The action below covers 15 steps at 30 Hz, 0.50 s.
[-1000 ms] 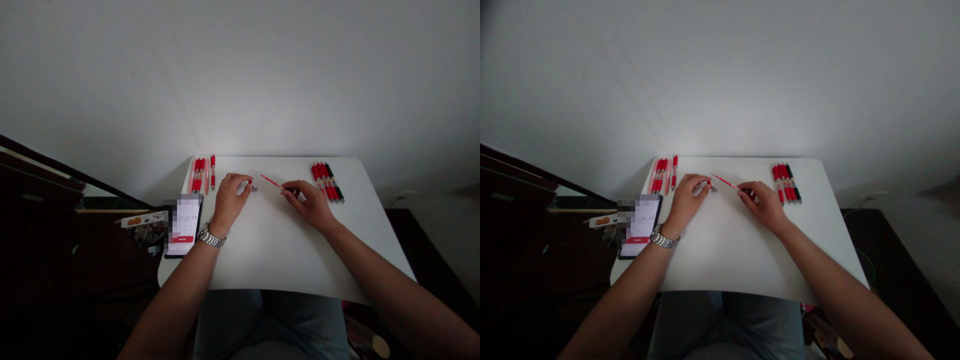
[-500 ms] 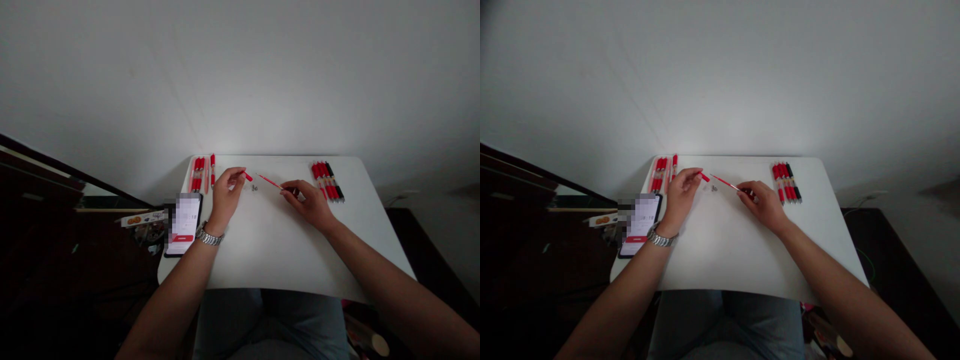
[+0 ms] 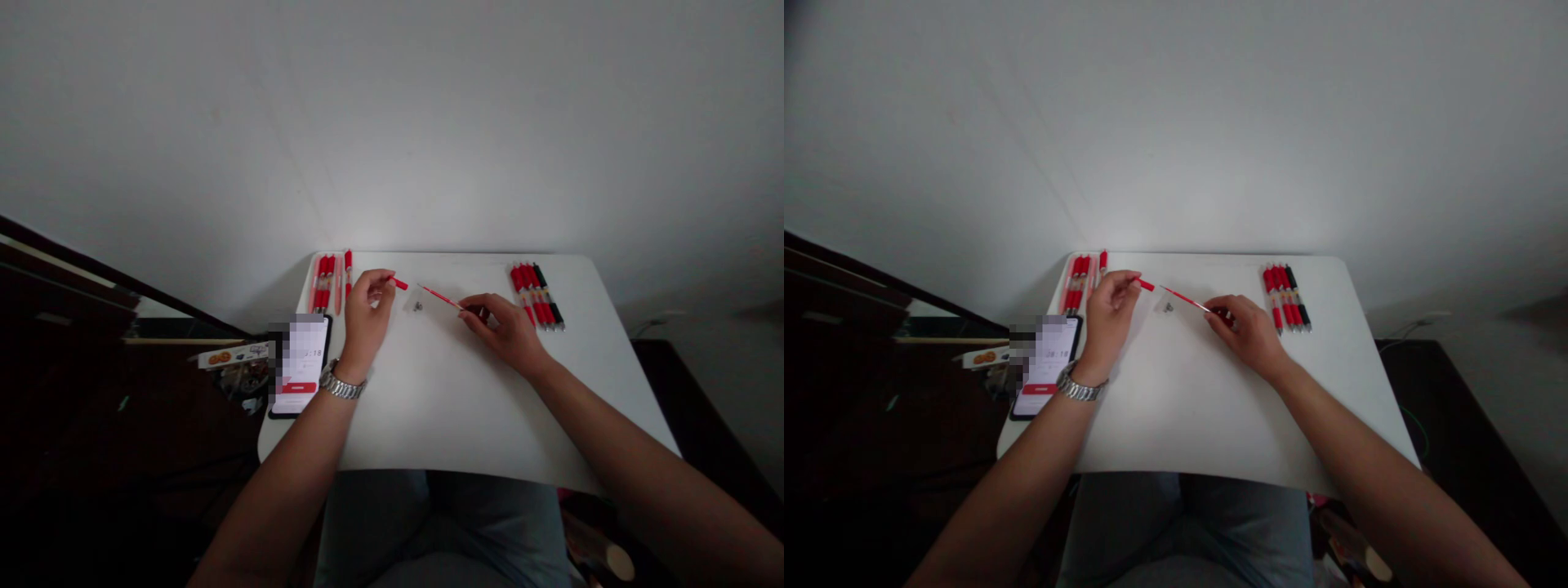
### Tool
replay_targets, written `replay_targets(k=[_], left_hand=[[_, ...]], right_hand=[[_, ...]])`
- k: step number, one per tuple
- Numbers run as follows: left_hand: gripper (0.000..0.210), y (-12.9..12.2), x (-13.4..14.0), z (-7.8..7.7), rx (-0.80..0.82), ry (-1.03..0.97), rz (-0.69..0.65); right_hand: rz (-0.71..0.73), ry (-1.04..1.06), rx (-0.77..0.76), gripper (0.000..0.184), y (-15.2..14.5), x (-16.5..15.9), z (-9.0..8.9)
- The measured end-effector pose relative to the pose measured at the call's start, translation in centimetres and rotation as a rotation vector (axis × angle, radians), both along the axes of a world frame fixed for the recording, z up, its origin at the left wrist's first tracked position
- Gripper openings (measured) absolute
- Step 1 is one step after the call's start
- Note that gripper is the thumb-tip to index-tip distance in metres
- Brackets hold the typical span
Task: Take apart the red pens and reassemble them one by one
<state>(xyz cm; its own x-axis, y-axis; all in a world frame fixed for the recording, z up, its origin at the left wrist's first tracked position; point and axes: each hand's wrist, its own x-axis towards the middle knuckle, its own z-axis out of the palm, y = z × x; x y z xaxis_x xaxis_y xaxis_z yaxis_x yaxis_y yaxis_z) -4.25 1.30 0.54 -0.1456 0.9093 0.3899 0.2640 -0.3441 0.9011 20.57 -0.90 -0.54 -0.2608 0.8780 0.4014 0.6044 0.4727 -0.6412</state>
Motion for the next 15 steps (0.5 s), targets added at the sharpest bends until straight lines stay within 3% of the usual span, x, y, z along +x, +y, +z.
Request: replay_targets(k=[7,15], left_hand=[[0.023,0.0,-0.5,-0.6,0.064,0.451,0.068],[0.025,0.1,-0.7,-1.1,0.076,0.546,0.047]], right_hand=[[-0.017,0.001,0.02,0.023,0.1,-0.1,-0.1],[-0.027,0.021,0.027,0.02,-0.1,-0.1,0.1]])
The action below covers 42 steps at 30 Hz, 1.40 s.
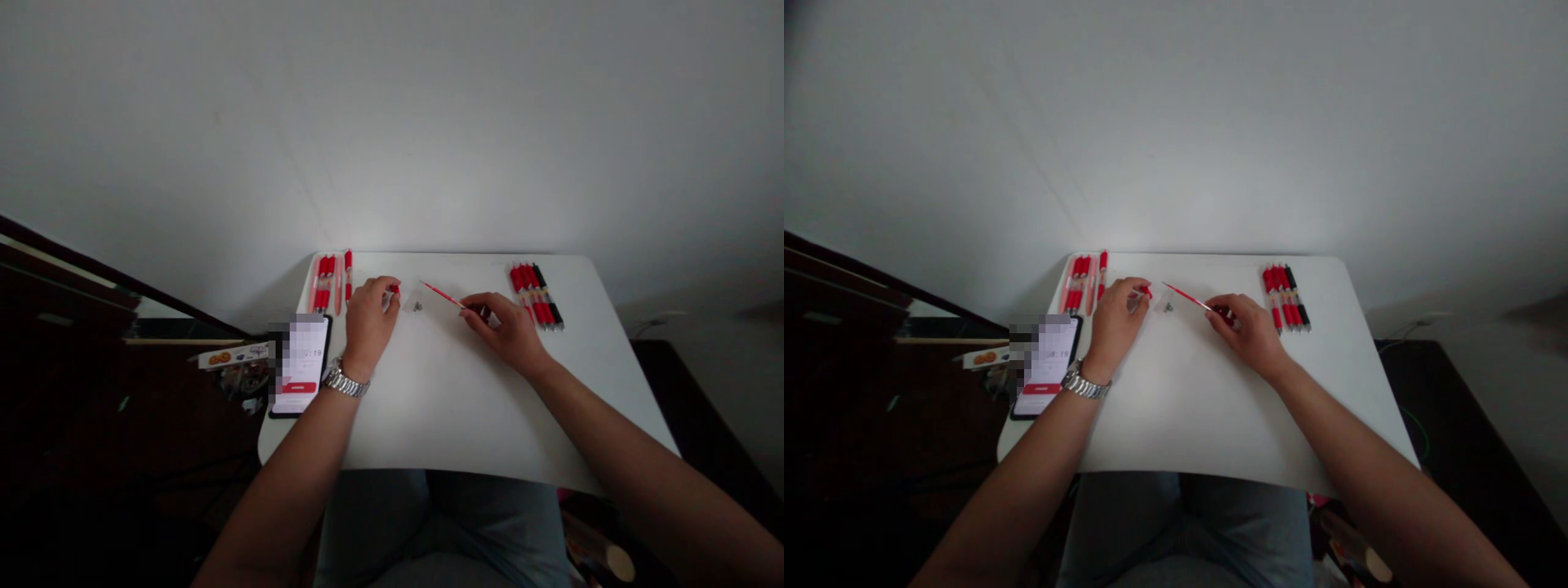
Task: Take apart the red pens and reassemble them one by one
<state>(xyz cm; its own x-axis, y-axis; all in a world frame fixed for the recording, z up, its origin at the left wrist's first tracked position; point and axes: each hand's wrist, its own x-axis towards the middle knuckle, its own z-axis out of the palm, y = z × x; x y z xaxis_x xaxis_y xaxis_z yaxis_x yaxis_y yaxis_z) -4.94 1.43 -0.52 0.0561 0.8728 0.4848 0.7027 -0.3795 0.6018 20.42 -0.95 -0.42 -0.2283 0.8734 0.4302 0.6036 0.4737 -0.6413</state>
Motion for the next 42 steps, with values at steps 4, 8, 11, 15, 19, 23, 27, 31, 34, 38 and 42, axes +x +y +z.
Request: replay_targets(k=[4,8,11,15,19,23,27,31,34,38,42], left_hand=[[0.026,0.0,0.0,0.0,-0.027,0.018,0.012],[0.029,0.0,0.1,-0.1,-0.039,0.022,0.03],[0.033,-0.2,0.2,0.1,-0.017,0.011,0.038],[0.031,-0.5,0.4,0.7,0.028,0.031,0.02],[0.016,-1.1,0.8,1.5,0.056,0.139,-0.004],[0.008,-1.7,1.3,1.8,0.056,0.26,-0.043],[0.01,-1.8,1.6,1.7,0.049,0.316,-0.038],[0.012,-1.7,1.4,1.6,0.034,0.35,-0.007],[0.013,-1.7,1.4,1.6,0.028,0.383,0.03],[0.013,-1.7,1.4,1.4,0.024,0.411,0.067],[0.011,-1.8,1.4,1.5,0.03,0.405,0.067]], right_hand=[[-0.001,0.01,-0.006,0.019,0.0,0.0,0.0],[-0.005,0.009,-0.005,0.019,0.0,0.0,0.0],[-0.021,0.018,-0.002,0.019,0.0,0.0,0.1],[-0.043,0.027,-0.002,0.019,0.1,0.1,0.1],[-0.042,0.047,0.008,0.02,0.2,0.1,-0.1],[-0.044,0.05,-0.004,0.02,0.1,0.0,0.0],[-0.041,0.045,0.001,0.018,0.1,0.0,0.0],[-0.036,0.038,0.009,0.019,0.1,0.0,0.1],[-0.035,0.037,0.002,0.019,0.0,-0.1,0.2],[-0.045,0.034,-0.006,0.019,0.0,-0.1,0.3],[-0.045,0.031,0.002,0.019,0.0,-0.1,0.1]])
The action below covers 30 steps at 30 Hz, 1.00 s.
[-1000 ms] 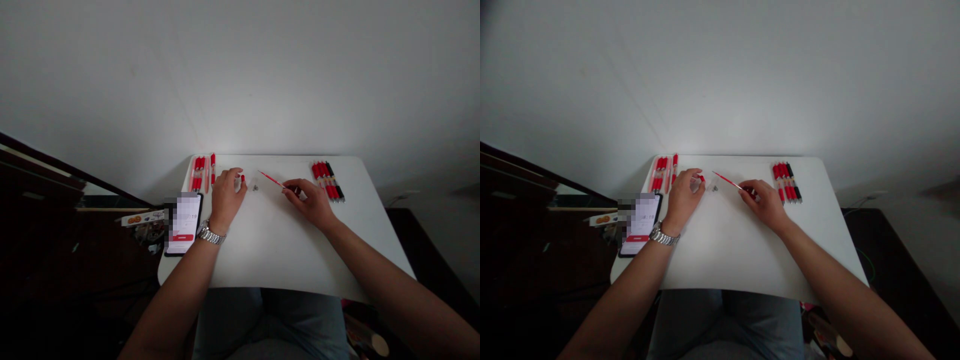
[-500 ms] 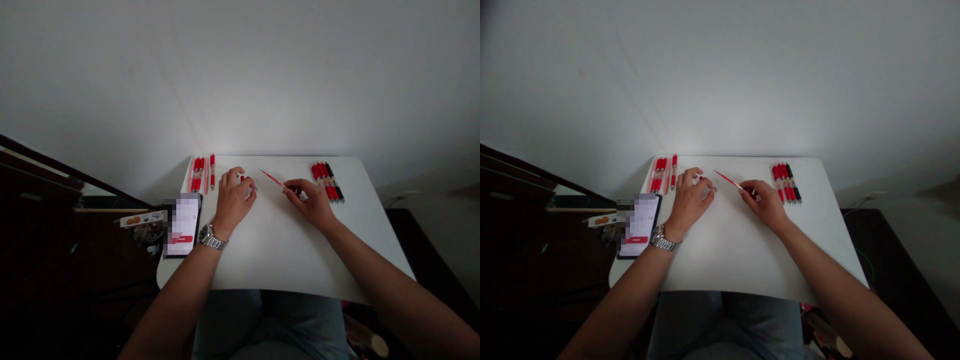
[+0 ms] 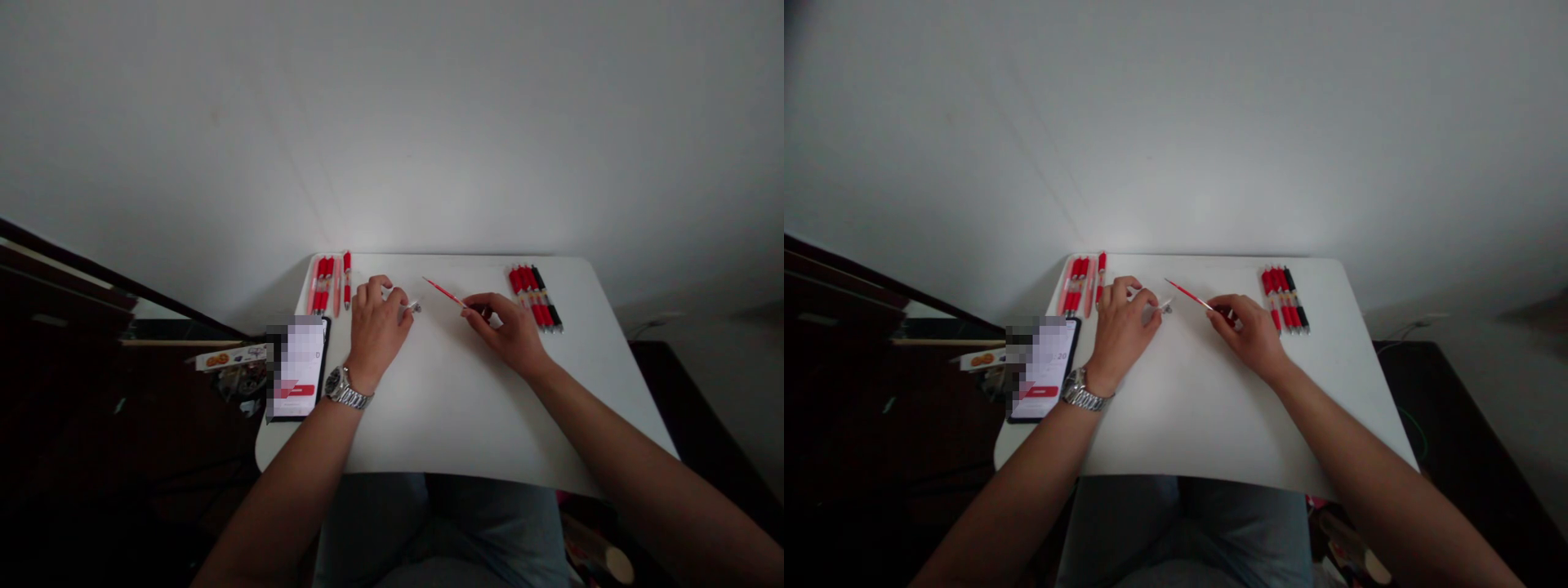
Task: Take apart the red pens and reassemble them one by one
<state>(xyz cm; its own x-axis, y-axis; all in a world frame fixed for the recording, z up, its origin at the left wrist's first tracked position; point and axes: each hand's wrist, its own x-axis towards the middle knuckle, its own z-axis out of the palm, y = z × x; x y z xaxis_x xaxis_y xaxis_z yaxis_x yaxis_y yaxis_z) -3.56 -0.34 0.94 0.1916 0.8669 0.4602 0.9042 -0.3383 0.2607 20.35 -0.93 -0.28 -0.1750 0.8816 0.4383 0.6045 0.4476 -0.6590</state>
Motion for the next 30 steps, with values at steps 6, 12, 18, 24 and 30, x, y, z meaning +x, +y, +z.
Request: replay_targets(k=[6,12,18,24,30], left_hand=[[0.014,0.09,0.02,0.17,0.034,-0.126,-0.026],[0.012,0.1,0.15,0.23,0.026,-0.241,-0.056],[0.013,0.05,0.24,0.57,0.042,-0.288,-0.058],[0.011,0.13,0.2,0.54,0.02,-0.284,-0.044],[0.013,0.13,0.17,0.58,0.021,-0.313,-0.044]], right_hand=[[0.002,0.001,0.007,0.019,0.12,0.1,-0.11],[0.01,0.022,-0.001,0.02,-0.03,0.14,0.05],[0.042,0.036,-0.021,0.021,-0.24,0.07,0.17],[0.022,0.026,-0.034,0.023,-0.16,0.08,0.07],[0.029,0.028,-0.047,0.027,-0.15,0.07,0.16]])
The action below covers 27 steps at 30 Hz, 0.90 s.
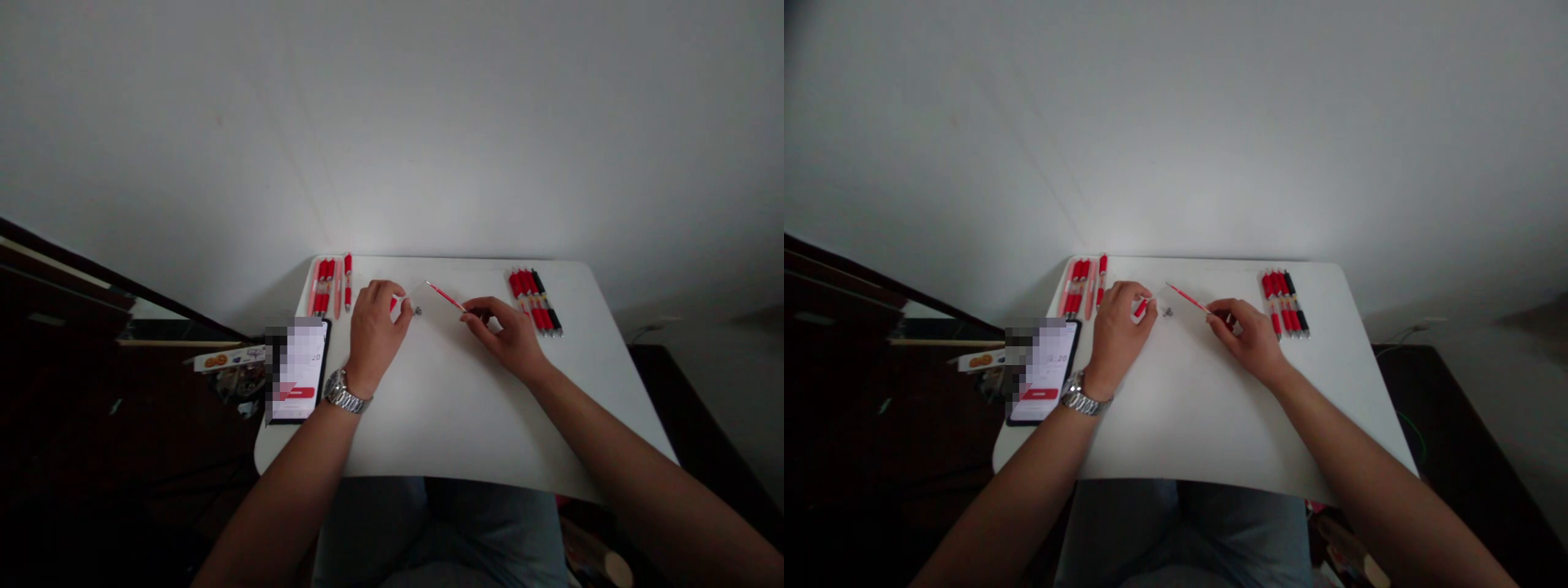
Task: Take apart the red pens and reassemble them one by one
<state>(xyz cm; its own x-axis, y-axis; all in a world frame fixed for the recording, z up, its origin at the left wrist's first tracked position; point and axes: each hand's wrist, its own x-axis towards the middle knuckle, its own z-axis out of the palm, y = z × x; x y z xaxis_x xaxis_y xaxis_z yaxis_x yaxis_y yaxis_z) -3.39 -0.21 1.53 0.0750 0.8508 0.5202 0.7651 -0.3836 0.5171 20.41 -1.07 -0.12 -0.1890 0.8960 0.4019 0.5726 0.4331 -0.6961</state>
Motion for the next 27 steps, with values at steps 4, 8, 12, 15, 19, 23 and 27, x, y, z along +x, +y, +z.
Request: replay_targets(k=[4,8,12,15,19,23,27], left_hand=[[0.012,0.1,0.0,-0.3,-0.03,-0.032,-0.011],[0.009,0.2,0.1,-0.8,-0.066,-0.114,-0.034],[0.006,0.3,0.1,-1.1,-0.103,-0.28,-0.057],[0.007,0.5,0.2,-1.3,-0.127,-0.426,-0.078],[0.013,0.9,0.4,-1.6,-0.153,-0.698,-0.156],[0.026,1.0,0.5,-1.7,-0.237,-0.925,-0.214],[0.02,1.0,0.6,-1.8,-0.317,-1.07,-0.259]], right_hand=[[0.009,0.003,0.001,0.025,0.0,0.0,0.0],[0.014,-0.002,0.0,0.023,0.0,0.1,-0.1],[0.019,0.005,-0.01,0.024,-0.1,0.0,0.0],[0.021,0.004,-0.021,0.025,-0.1,0.0,-0.1],[0.035,-0.009,-0.027,0.024,-0.1,0.0,-0.2],[0.063,-0.023,-0.036,0.024,0.0,0.0,-0.3],[0.064,-0.028,-0.045,0.024,0.0,0.0,-0.4]])
